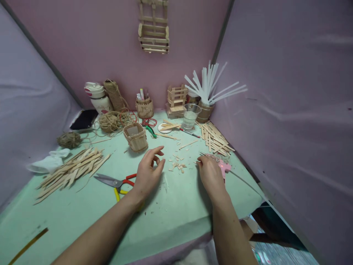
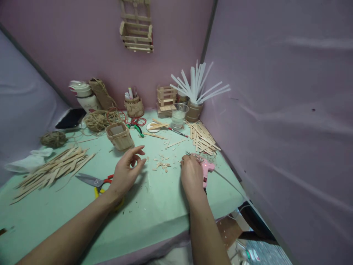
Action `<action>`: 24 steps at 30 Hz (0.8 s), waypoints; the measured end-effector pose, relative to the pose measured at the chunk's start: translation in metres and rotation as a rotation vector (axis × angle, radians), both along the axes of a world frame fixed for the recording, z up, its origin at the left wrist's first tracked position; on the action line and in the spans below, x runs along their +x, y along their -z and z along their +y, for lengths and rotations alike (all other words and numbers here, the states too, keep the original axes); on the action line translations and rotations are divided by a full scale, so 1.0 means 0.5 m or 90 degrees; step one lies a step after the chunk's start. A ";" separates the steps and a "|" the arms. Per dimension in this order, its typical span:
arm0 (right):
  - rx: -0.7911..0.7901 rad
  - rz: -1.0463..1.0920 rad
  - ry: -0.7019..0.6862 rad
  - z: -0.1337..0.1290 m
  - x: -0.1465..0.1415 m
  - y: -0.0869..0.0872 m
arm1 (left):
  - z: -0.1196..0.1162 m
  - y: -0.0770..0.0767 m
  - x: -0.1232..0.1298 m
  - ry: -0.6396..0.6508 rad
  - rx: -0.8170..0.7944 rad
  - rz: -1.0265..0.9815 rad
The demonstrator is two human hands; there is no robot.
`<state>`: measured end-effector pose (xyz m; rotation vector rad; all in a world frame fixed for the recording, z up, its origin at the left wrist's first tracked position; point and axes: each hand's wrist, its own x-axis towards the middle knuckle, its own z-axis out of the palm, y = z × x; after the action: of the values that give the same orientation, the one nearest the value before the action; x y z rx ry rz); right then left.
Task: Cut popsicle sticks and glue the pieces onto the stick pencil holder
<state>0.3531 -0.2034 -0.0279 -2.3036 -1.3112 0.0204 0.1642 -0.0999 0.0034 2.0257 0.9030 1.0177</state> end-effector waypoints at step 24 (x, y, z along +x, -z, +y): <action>-0.075 -0.027 -0.058 -0.010 -0.027 -0.095 | 0.029 -0.005 -0.040 -0.062 -0.246 -0.049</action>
<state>0.3396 -0.2085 0.0195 -2.3510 -1.4715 0.0811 0.1440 -0.0853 0.0060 1.6245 1.0736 0.8870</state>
